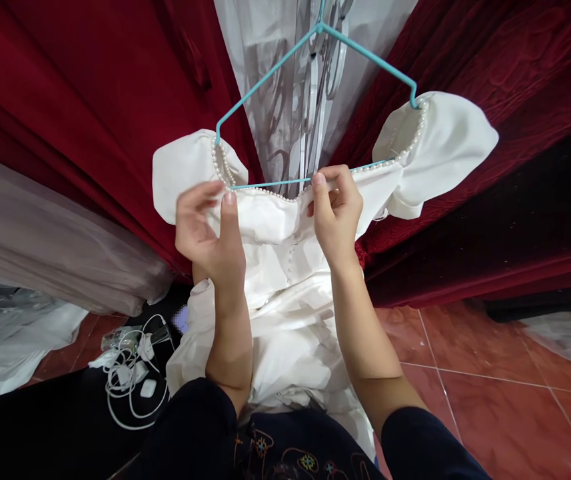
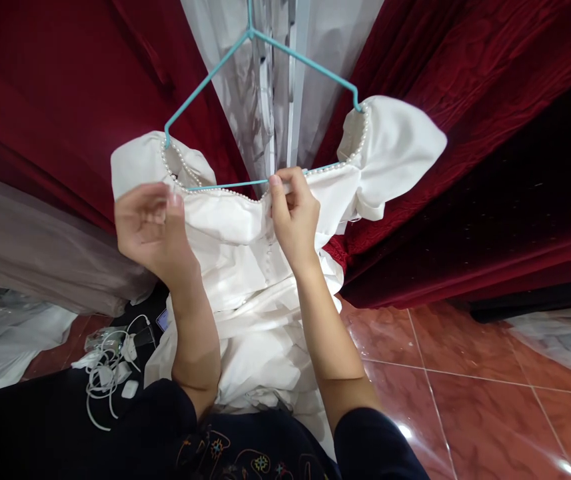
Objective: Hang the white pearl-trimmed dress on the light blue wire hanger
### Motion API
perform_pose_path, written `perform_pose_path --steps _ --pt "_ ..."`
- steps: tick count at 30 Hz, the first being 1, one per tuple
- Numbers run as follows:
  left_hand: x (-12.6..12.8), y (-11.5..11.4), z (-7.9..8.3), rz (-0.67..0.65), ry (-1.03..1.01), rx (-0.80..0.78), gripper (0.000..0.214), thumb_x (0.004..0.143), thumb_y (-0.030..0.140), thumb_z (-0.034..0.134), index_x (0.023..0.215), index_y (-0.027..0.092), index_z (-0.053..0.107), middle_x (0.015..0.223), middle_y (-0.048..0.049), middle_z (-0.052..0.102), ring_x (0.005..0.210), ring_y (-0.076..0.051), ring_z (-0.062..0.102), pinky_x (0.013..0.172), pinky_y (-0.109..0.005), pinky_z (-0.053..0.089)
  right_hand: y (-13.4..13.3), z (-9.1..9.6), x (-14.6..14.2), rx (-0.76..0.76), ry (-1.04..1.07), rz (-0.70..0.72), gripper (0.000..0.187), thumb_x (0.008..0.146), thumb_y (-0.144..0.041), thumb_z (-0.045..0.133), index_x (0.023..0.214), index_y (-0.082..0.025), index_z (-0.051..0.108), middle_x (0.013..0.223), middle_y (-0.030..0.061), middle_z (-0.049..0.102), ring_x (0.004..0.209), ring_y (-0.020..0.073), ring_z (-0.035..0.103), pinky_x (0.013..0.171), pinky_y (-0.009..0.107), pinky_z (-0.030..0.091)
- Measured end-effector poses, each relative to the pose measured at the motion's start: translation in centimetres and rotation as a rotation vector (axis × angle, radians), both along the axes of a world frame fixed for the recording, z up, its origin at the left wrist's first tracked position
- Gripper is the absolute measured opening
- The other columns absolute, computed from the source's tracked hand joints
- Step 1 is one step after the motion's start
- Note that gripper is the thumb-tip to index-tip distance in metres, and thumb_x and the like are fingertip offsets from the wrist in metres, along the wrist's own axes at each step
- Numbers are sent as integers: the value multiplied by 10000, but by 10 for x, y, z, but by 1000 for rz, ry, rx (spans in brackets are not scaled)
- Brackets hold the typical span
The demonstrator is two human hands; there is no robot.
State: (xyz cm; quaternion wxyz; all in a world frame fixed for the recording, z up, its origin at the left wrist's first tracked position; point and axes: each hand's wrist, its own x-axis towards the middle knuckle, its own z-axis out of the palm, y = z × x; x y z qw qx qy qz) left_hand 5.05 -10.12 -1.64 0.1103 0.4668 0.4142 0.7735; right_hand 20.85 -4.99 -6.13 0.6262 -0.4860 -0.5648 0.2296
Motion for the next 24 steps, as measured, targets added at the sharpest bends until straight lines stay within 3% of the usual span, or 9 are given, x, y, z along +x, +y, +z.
perform_pose_path --steps 2,4,6,9,12,16,19,21,24 --pt "-10 17 3 166 202 41 364 863 140 843 1183 258 717 1313 -53 648 1347 -259 583 1244 -422 431 -1 -1 -4 54 58 6 423 1045 -669 539 983 -253 585 757 -25 515 605 102 534 572 273 402" --pt "-23 40 3 290 383 56 568 764 57 866 1291 199 710 1436 -108 607 1433 -299 505 1326 -471 312 -3 -1 -7 98 104 13 410 1043 -645 570 957 -244 579 762 -34 507 576 78 491 550 264 356" --pt "-33 62 3 320 441 81 519 763 -6 790 1256 145 738 1388 -135 661 1398 -306 530 1319 -473 314 -3 0 -9 112 121 19 397 1044 -624 586 947 -239 576 760 -39 497 561 63 464 534 255 325" --pt "-46 86 8 166 298 88 335 882 -32 596 1091 170 764 1146 -65 738 1259 -256 644 1212 -400 442 -4 1 -7 114 121 36 371 1039 -595 613 947 -237 582 774 -44 510 545 47 435 511 247 301" --pt "-60 100 16 22 135 100 313 963 -20 508 973 162 762 1005 -29 737 1131 -217 692 1100 -350 499 -4 3 -4 118 104 45 371 1030 -593 630 942 -235 587 786 -49 536 531 37 416 499 239 297" --pt "-86 118 17 -51 -109 94 371 1020 -21 434 895 161 732 903 14 741 1129 -177 691 1025 -320 507 -2 4 -1 112 78 59 365 1037 -585 624 957 -230 600 831 -44 577 544 29 438 519 232 329" --pt "-102 128 4 -65 -370 43 409 1051 1 352 900 166 695 840 39 737 1081 -151 711 945 -314 513 1 3 0 102 60 43 350 1036 -572 633 970 -229 625 848 -41 613 545 26 455 534 227 348" --pt "-104 126 -11 -62 -437 -18 414 1060 23 322 898 159 677 804 40 722 981 -130 723 904 -309 516 4 1 2 95 44 29 353 1037 -578 628 970 -232 633 823 -44 609 532 30 451 530 229 348" --pt "-95 111 -36 -48 -385 -37 240 1074 169 490 941 144 688 854 23 729 876 -122 713 879 -293 537 7 -1 5 111 17 -10 356 1036 -585 625 967 -236 633 806 -42 609 524 40 452 523 234 358"
